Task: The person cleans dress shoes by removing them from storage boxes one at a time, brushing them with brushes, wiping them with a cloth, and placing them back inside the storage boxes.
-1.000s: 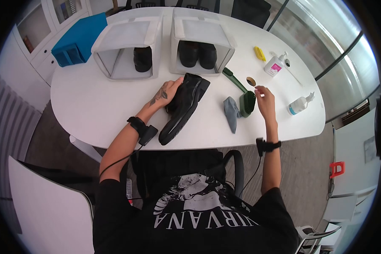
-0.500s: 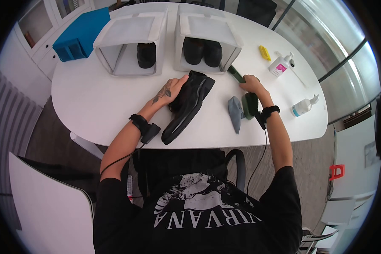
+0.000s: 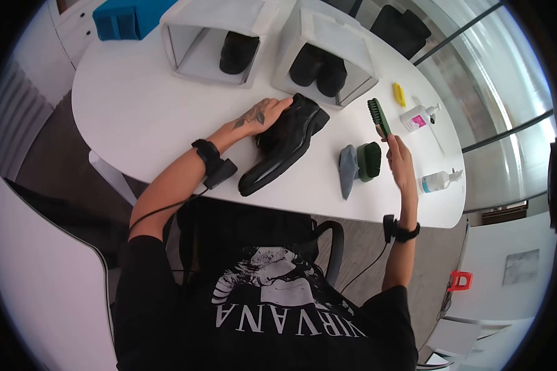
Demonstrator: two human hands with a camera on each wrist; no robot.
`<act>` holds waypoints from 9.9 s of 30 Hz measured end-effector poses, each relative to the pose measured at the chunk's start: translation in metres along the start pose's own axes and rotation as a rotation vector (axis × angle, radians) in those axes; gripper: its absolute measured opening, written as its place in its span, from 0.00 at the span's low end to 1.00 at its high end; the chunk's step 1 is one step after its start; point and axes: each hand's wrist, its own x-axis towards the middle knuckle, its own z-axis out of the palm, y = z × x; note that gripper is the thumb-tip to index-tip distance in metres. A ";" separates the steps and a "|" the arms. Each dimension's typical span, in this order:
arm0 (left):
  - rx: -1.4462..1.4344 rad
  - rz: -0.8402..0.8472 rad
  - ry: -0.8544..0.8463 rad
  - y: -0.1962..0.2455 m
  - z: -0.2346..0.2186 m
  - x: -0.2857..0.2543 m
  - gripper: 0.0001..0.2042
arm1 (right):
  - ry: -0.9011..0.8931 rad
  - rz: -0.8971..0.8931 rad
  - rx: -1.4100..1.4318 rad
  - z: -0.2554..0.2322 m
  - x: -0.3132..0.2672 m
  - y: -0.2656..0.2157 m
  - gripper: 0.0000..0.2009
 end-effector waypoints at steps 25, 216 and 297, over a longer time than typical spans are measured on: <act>-0.150 0.017 0.005 -0.034 0.014 0.015 0.31 | -0.208 -0.520 -0.238 0.071 -0.028 -0.101 0.24; 0.536 0.482 -0.190 0.065 -0.025 -0.017 0.35 | -0.105 0.196 1.385 0.047 -0.060 -0.023 0.27; 0.689 0.380 -0.251 0.094 -0.029 -0.026 0.34 | 0.272 -0.205 -0.518 0.141 -0.024 -0.103 0.24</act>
